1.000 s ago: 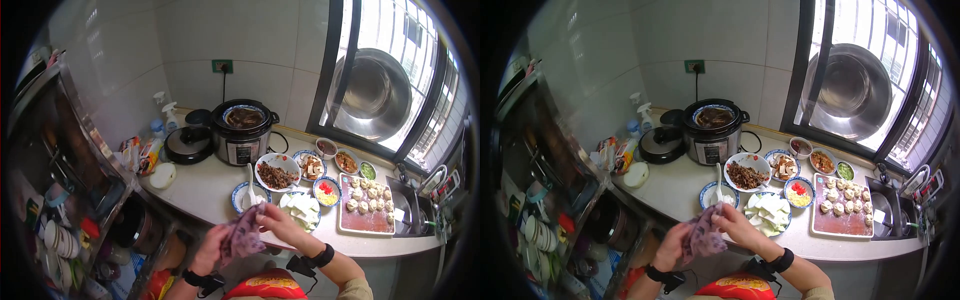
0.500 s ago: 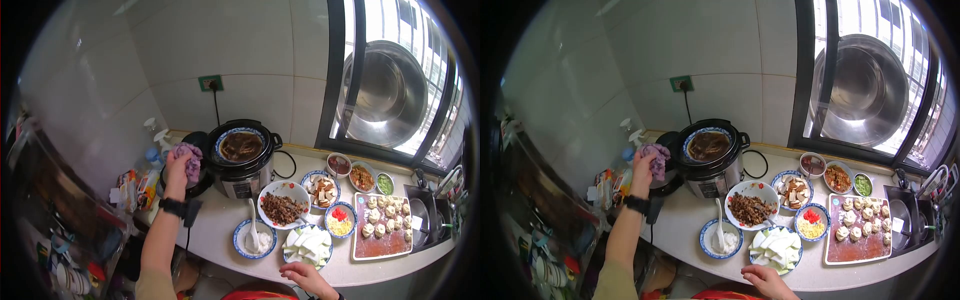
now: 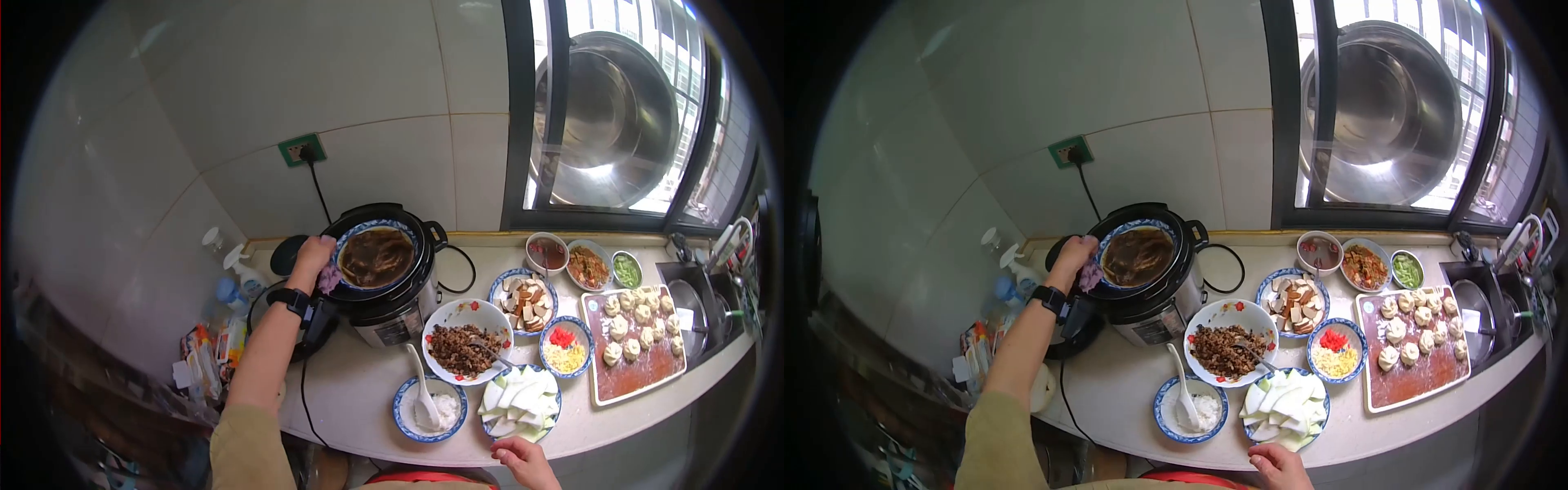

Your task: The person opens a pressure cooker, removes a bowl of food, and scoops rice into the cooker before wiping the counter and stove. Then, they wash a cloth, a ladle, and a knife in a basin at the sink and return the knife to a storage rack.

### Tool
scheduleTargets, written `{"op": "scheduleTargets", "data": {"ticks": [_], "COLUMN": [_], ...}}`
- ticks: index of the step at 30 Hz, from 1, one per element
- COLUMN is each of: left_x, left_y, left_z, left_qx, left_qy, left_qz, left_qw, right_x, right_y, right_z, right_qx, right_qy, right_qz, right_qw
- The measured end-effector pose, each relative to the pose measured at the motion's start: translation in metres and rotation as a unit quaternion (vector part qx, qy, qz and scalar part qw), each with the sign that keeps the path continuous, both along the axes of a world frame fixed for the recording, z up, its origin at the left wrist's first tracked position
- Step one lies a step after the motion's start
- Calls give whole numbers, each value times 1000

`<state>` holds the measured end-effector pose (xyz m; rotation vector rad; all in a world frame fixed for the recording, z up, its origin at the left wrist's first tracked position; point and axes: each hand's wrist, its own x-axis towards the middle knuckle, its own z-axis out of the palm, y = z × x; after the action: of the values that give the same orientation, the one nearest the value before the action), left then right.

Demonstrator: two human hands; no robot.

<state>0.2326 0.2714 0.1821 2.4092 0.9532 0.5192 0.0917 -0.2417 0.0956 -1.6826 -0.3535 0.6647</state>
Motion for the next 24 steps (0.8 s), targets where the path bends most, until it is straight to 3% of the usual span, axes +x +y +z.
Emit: {"op": "scheduleTargets", "data": {"ticks": [2,3,6,8,9,10,12,14,17,24], "left_x": [8,13,21,18,12,6,1,8,4,16], "left_y": [21,34,50,34,22,9,-1,8,-10,-11], "left_z": [-10,-24,-35,-14,0,14,21,10,23,38], "left_qx": [-127,-67,-51,-115,-310,-492,-435,-271,-203,-276], "left_qy": [26,36,70,86,13,-60,-49,33,15,168], "left_qz": [-26,-44,-111,-120,-99,-72,-79,-76,-76,-48], "left_qw": [991,996,990,982,945,866,896,959,976,945], "right_x": [-6,-7,-15,-19,-21,-23,-25,-25,-24,-19], "right_y": [7,10,20,25,26,28,31,35,42,46], "right_z": [-2,-2,-1,2,0,-4,-6,-6,-3,-7], "right_qx": [2,3,-6,-9,-10,-10,-9,-13,2,-39], "right_qy": [4,2,-18,-1,2,0,-2,1,17,-11], "right_qz": [-18,-24,-32,-46,-49,-53,-60,-62,-80,-83], "right_qw": [1000,1000,999,999,999,999,998,998,997,996]}}
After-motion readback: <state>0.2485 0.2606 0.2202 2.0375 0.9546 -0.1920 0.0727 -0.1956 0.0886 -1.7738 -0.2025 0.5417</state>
